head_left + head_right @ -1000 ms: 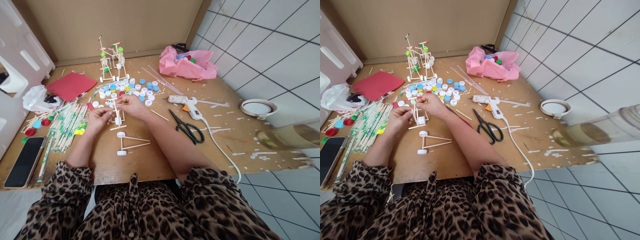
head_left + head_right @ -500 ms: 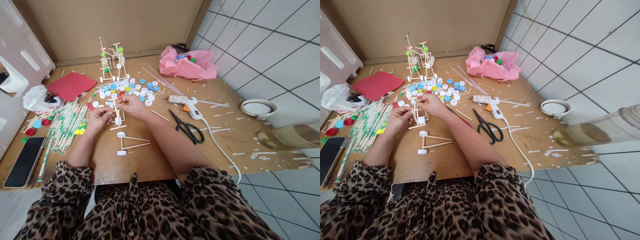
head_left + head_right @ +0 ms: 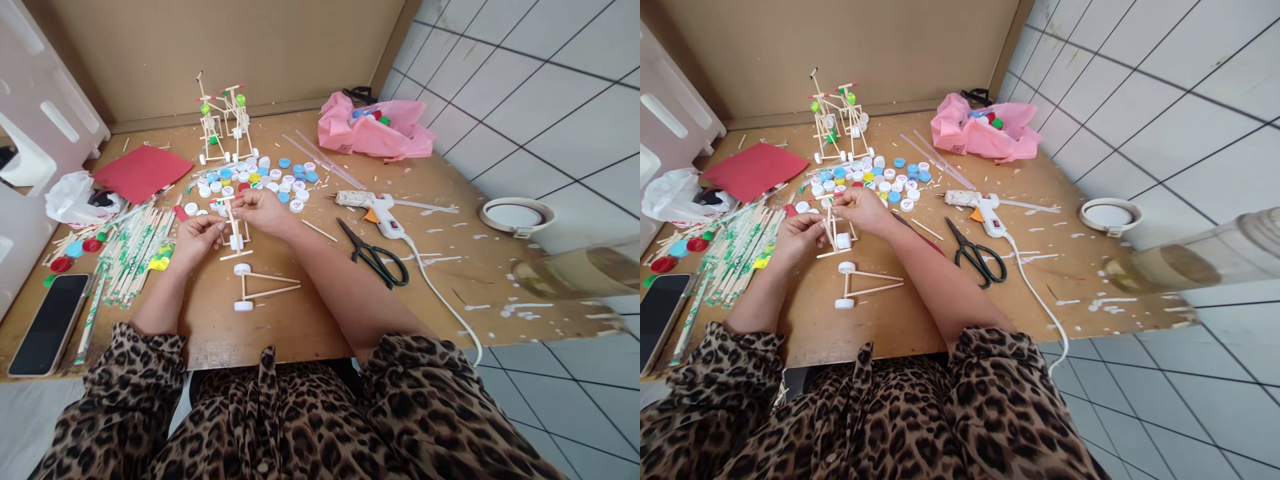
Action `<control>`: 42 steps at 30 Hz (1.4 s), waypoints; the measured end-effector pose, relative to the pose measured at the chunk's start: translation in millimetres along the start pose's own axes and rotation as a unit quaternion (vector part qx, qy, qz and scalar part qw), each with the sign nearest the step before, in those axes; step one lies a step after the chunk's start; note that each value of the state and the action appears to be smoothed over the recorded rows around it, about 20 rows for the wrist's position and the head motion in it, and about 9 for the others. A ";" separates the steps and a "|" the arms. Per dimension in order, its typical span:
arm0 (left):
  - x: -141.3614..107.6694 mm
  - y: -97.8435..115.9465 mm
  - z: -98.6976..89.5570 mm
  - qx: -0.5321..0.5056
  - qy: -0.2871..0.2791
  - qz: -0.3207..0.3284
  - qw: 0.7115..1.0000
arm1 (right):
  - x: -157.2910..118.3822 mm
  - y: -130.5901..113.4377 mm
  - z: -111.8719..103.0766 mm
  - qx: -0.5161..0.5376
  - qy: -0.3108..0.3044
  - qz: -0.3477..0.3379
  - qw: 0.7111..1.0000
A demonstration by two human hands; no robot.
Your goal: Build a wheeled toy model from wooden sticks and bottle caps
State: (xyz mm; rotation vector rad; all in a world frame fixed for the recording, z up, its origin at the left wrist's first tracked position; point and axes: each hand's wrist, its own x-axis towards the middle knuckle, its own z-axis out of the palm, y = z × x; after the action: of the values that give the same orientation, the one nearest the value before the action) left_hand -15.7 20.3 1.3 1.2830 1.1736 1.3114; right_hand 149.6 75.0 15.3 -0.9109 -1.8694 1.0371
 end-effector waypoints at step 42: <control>0.3 -3.7 -1.7 0.001 0.012 -0.014 1.000 | -0.5 1.4 1.4 0.039 -0.004 0.009 0.999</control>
State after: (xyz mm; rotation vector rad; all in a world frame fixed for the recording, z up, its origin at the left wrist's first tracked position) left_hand -17.4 21.0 -2.3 1.2514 1.2064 1.3086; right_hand 148.9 74.7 13.5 -0.8821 -1.8172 1.1176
